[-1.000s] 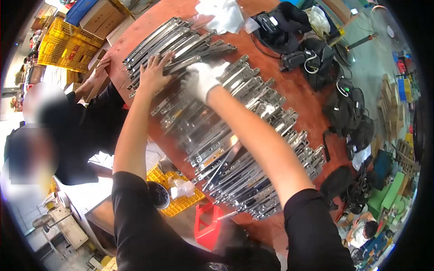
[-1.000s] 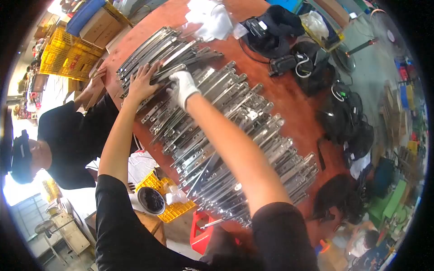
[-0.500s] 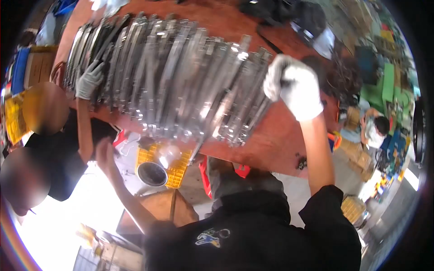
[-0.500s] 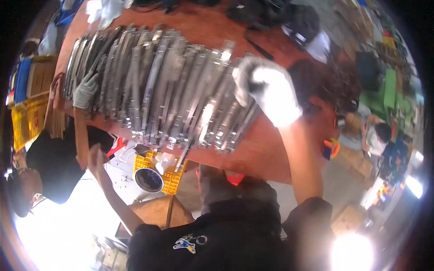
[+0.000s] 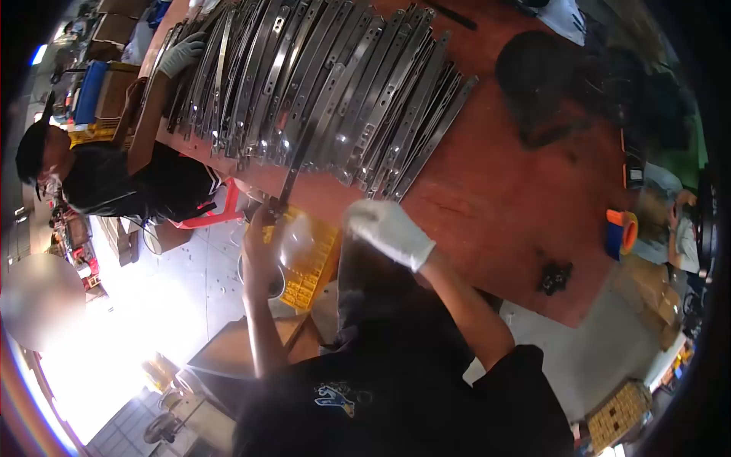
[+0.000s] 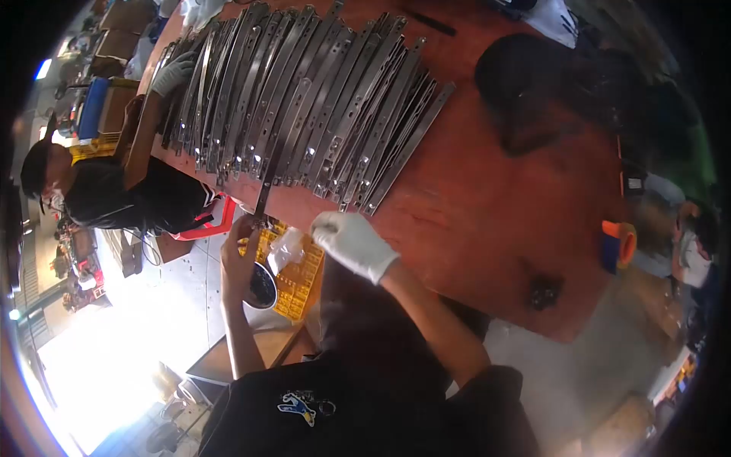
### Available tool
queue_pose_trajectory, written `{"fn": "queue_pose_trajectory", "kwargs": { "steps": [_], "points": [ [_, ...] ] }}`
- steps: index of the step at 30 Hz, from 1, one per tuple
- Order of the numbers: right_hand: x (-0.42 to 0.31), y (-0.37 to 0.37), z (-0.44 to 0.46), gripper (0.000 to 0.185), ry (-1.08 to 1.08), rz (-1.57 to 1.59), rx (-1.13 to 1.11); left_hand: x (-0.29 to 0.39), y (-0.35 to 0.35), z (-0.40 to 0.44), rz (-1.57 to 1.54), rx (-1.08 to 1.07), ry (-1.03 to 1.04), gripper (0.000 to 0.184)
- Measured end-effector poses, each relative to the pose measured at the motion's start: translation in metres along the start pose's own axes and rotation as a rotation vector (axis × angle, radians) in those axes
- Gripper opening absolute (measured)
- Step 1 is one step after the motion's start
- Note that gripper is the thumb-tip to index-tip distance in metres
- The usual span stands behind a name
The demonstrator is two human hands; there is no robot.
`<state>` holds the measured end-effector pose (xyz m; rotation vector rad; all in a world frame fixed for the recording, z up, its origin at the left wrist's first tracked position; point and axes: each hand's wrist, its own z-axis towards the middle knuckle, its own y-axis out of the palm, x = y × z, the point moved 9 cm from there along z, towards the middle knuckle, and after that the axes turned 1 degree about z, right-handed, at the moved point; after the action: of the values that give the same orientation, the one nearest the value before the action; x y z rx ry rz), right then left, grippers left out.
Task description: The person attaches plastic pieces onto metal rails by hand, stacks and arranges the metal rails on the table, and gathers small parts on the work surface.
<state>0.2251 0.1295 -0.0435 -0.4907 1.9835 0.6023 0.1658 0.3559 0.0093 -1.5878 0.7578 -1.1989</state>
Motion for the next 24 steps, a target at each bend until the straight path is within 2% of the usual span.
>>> {"fn": "queue_pose_trajectory", "kwargs": {
  "steps": [2,3,5,6,7,8,9,10,11,13,15,16,17,19,20,21,22,23,24],
  "points": [
    [0.026,0.019,-0.013,0.02,0.015,0.19,-0.112,-0.02,0.042,0.01,-0.571,-0.301,-0.148,0.042],
    [0.03,0.019,-0.024,0.02,-0.046,0.151,-0.093,-0.027,0.051,0.013,-0.548,-0.384,-0.104,0.038],
    [0.033,0.014,-0.051,0.021,-0.169,0.111,0.021,-0.006,0.048,0.006,-0.757,-0.386,-0.077,0.031],
    [0.045,0.013,-0.057,0.021,-0.174,0.097,0.053,0.005,0.051,-0.003,-0.883,-0.377,0.002,0.034],
    [0.054,0.011,-0.058,0.022,-0.189,0.181,0.084,0.002,0.065,-0.011,-0.899,-0.397,0.045,0.032],
    [0.062,0.012,-0.058,0.024,-0.201,0.265,0.102,0.006,0.067,-0.019,-0.984,-0.314,0.063,0.032],
    [0.07,0.011,-0.055,0.027,-0.325,0.01,0.197,0.008,0.065,-0.033,-1.053,-0.235,0.055,0.032],
    [0.071,0.019,-0.05,0.027,-0.371,0.149,0.128,0.013,0.067,-0.049,-0.94,-0.262,0.166,0.033],
    [0.077,0.03,-0.05,0.024,-0.226,0.44,0.17,0.013,0.067,-0.077,-0.836,-0.264,0.255,0.034],
    [0.055,0.052,-0.045,0.026,-0.284,0.617,0.175,-0.005,0.09,-0.124,-1.271,-0.411,-0.052,0.036],
    [0.063,0.07,-0.032,0.028,-0.206,0.515,0.113,-0.005,0.1,-0.178,-1.412,-0.528,-0.062,0.039],
    [0.058,0.084,-0.045,0.028,-0.127,0.495,0.141,-0.013,0.106,-0.198,-1.374,-0.514,-0.014,0.043],
    [0.052,0.103,-0.057,0.023,-0.183,0.457,0.048,-0.022,0.107,-0.212,-1.335,-0.505,0.034,0.047],
    [0.064,0.125,-0.076,0.022,-0.134,0.511,0.073,-0.021,0.072,-0.225,-0.984,-0.504,0.328,0.054],
    [0.067,0.13,-0.082,0.026,-0.118,0.553,-0.034,-0.03,0.066,-0.226,-0.973,-0.5,0.439,0.058],
    [0.083,0.119,-0.087,0.031,-0.102,0.586,0.035,-0.066,0.089,-0.231,-1.017,-0.615,0.257,0.06],
    [0.083,0.112,-0.095,0.035,-0.183,0.601,-0.025,-0.121,0.13,-0.236,-1.134,-0.647,-0.014,0.055],
    [0.082,0.108,-0.108,0.038,-0.181,0.648,0.028,-0.171,0.139,-0.236,-1.194,-0.526,-0.283,0.047],
    [0.087,0.106,-0.122,0.043,-0.152,0.736,0.095,-0.266,0.202,-0.246,-1.203,-0.141,-0.44,0.041]
  ]
}}
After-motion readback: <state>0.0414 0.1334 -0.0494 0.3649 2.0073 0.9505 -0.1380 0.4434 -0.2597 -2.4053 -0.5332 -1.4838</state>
